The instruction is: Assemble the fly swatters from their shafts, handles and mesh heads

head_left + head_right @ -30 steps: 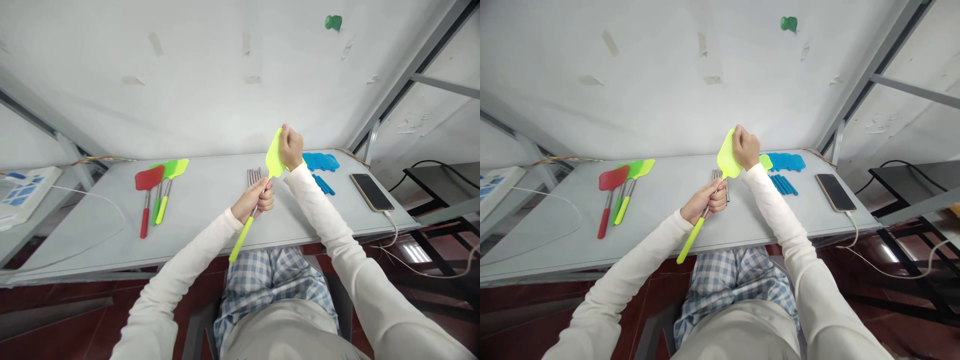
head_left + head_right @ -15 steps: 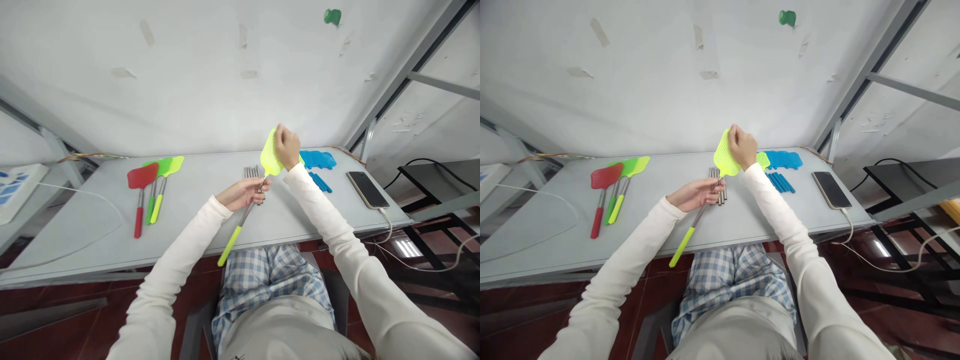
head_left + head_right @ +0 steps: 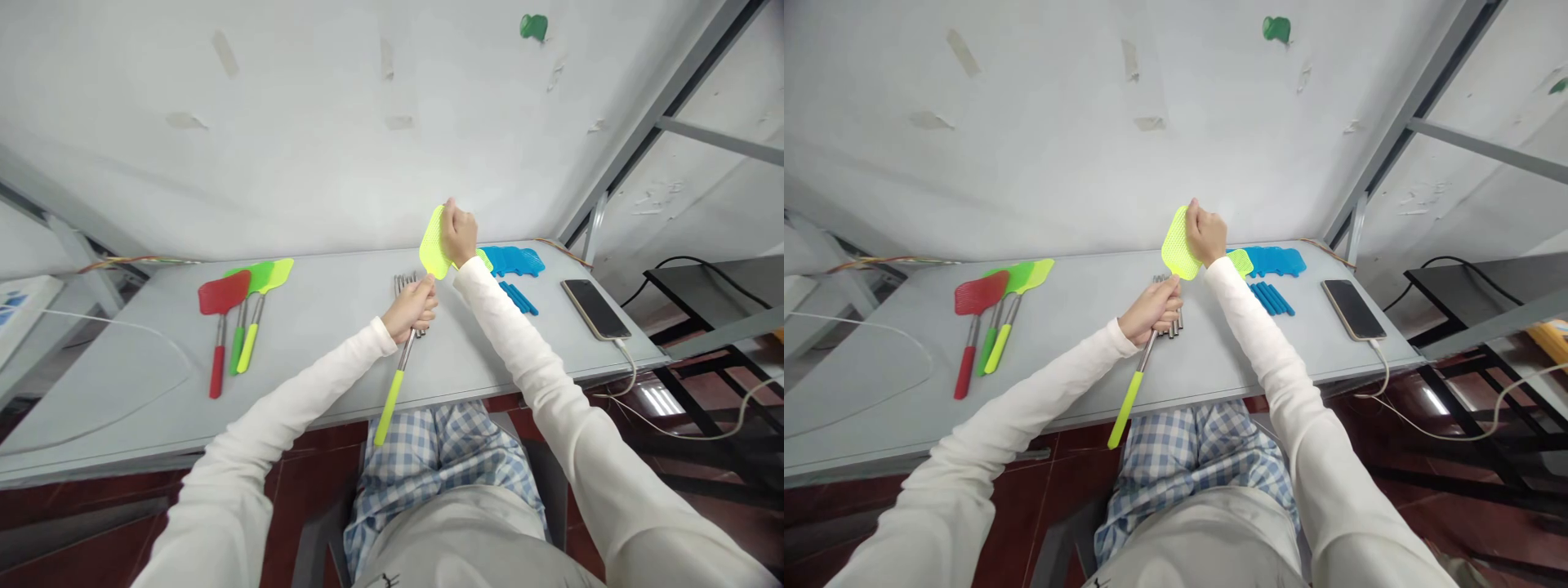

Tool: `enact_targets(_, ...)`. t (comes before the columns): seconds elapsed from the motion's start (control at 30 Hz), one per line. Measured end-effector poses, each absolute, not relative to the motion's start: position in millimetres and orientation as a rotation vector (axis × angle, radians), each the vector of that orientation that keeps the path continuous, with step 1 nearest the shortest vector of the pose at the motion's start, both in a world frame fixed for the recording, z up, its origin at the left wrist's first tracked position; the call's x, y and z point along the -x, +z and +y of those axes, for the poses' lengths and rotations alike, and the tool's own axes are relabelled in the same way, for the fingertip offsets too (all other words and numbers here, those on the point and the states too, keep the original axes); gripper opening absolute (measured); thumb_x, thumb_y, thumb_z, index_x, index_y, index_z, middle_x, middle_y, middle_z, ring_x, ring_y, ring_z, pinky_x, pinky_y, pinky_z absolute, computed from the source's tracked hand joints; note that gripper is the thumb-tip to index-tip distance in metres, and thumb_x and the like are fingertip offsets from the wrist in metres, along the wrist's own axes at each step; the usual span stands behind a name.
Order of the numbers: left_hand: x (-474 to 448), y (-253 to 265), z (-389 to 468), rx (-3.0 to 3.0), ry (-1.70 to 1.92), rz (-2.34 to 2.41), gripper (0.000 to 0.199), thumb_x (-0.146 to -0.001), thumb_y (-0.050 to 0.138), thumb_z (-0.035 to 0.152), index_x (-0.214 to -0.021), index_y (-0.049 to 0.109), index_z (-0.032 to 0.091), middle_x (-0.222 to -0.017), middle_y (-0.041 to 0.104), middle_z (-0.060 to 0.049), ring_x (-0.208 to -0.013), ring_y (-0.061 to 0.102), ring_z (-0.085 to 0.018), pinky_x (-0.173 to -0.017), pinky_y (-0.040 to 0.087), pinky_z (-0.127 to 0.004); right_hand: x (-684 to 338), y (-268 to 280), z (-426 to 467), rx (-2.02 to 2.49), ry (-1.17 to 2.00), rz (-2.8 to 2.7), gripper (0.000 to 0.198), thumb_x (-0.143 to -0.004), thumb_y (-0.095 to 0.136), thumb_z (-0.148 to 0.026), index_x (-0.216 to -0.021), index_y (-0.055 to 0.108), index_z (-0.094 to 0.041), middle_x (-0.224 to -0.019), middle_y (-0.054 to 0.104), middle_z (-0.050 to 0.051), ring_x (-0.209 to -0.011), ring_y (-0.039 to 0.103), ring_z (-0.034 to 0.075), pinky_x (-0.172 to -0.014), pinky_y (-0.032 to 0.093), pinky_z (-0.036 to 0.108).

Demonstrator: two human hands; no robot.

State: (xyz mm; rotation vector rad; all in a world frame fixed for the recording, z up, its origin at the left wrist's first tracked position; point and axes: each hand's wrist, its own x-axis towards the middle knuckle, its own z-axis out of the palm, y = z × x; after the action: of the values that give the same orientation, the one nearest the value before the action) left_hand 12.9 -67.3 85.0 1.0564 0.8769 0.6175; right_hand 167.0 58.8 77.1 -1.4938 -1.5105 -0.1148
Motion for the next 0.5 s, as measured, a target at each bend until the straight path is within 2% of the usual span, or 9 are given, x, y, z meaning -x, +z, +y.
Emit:
enact_targets(0.1, 7.4, 82.2, -87.7, -1.065, 0.515, 0.895, 0.043, -0.086, 0.051, 0.056, -0.069, 0.031, 0.022, -0.048, 0.019, 0.013, -0.033, 0.013, -0.001, -0.032, 0.007, -0.013, -213.2, 91.4, 67.7, 1.628, -0.177, -1.439, 0.087, -0.093, -0.013, -0.058, -0.092, 0.063, -0.016, -0.071, 0.053, 0.006, -0.080, 0.060, 0.020, -0.071, 0.039, 0.033)
enact_targets(0.2, 35.1, 78.0, -96.7, -1.048, 0.458, 0.918, 0.045, -0.080, 0.058, 0.058, -0.069, 0.033, 0.022, -0.048, 0.019, 0.013, -0.034, 0.011, -0.001, -0.032, 0.006, -0.012, -265.0, 101.7, 70.3, 1.740, -0.288, -1.424, 0.094, -0.091, -0.020, -0.055, -0.094, 0.064, -0.013, -0.081, 0.060, 0.012, -0.087, 0.061, 0.023, -0.073, 0.040, 0.036)
enact_targets(0.33, 54.1, 85.0, -69.3, -0.956, 0.602, 0.842, 0.047, -0.081, 0.060, 0.051, -0.066, 0.025, 0.022, -0.051, 0.014, 0.013, -0.036, 0.006, -0.001, -0.032, 0.002, -0.012, -276.5, 96.6, 76.1, 1.935, -0.382, -1.650, 0.091, -0.094, -0.010, -0.056, -0.086, 0.068, -0.010, -0.080, 0.065, 0.017, -0.084, 0.062, 0.025, -0.075, 0.039, 0.037)
enact_targets(0.5, 49.2, 90.3, -31.0, -0.765, 0.697, 0.660, 0.040, -0.089, 0.049, 0.040, -0.065, 0.024, 0.021, -0.053, 0.011, 0.011, -0.036, 0.004, -0.002, -0.031, 0.001, -0.014, -246.8, 73.2, 95.8, 2.048, -0.341, -2.183, 0.076, -0.098, 0.008, -0.055, -0.092, 0.071, -0.012, -0.091, 0.071, 0.017, -0.089, 0.063, 0.026, -0.082, 0.035, 0.038)
